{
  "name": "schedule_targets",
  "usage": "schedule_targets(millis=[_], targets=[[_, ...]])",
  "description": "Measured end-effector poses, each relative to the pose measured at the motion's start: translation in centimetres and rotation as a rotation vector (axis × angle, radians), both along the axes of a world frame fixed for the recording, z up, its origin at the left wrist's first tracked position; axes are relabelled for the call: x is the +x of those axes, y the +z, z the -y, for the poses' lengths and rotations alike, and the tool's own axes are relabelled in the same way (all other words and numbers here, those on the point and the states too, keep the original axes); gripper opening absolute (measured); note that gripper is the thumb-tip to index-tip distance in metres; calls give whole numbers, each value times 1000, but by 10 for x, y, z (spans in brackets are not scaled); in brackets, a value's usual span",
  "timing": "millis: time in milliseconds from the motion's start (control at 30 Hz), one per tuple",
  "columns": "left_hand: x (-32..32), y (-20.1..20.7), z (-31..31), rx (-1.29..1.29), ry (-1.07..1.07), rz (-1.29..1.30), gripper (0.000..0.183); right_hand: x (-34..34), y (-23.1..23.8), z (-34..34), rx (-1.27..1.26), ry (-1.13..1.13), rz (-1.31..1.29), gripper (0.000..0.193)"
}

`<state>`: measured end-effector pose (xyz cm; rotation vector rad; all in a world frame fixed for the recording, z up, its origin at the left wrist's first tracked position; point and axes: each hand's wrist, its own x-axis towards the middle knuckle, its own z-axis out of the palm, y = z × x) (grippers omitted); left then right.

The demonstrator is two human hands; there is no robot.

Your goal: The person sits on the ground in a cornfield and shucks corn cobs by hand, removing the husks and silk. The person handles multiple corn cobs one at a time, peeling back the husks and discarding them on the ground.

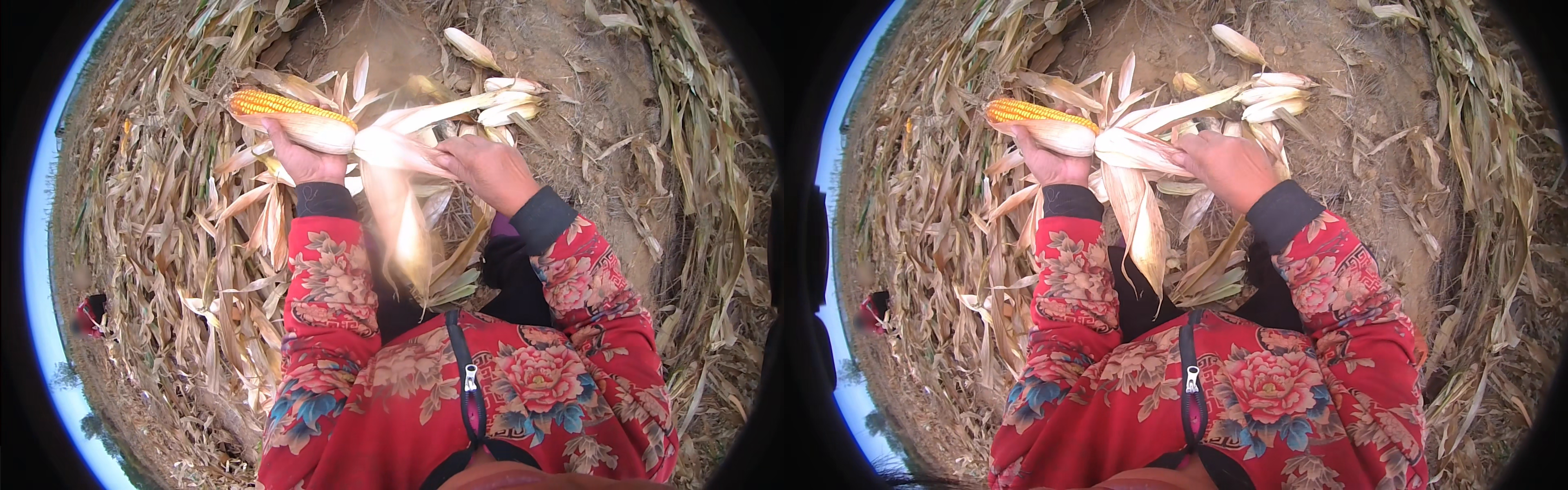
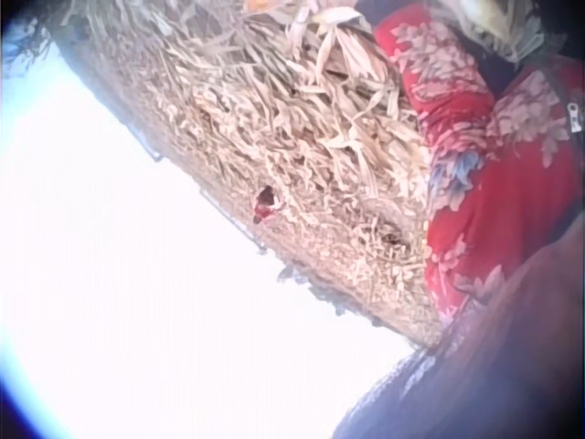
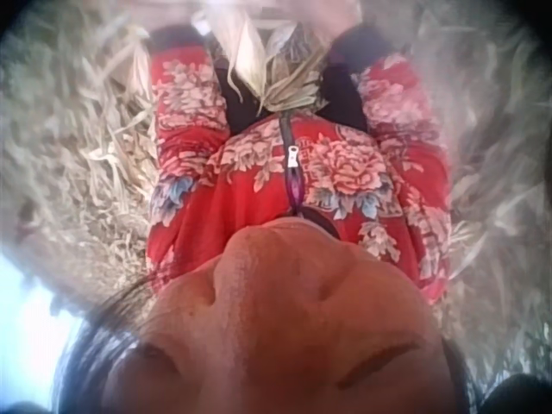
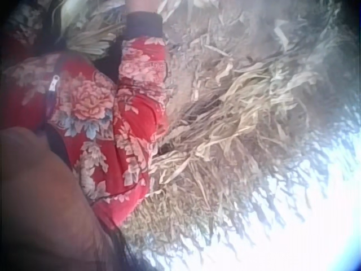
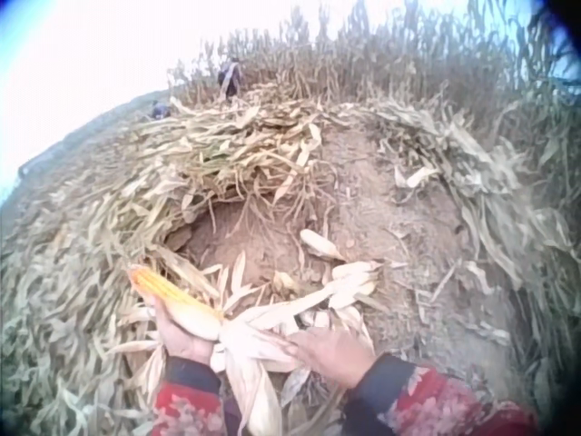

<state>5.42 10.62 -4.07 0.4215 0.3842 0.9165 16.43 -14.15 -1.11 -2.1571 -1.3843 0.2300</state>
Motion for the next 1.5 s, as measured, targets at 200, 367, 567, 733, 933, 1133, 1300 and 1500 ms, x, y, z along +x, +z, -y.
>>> schedule_targets(millis=[200, 367, 567, 733, 933, 1133, 1300, 1500], targets=[[6, -2, 3, 44, -10, -107, 66, 52, 0, 14, 73, -321, -49, 21], [6, -1, 13, 60, -147, -145, 70, 99, 20, 36, 733, -659, -1022, 20], [20, 8, 73, 122, -519, -225, 58, 62, 40, 18, 716, -353, -1339, 23], [27, -1, 103, 64, -754, -184, 57, 42, 31, 1, 647, -342, -1411, 25], [32, 0, 118, 96, -728, -263, 52, 33, 21, -11, 616, -234, -1223, 58], [36, -10, 120, 285, -710, -409, 49, 29, 5, -18, 501, -313, -963, 64], [35, -3, 123, 457, -733, -433, 51, 29, 4, -20, 510, -349, -969, 55], [37, -11, 118, 626, -627, -549, 52, 22, 11, -22, 597, -316, -1122, 51]])
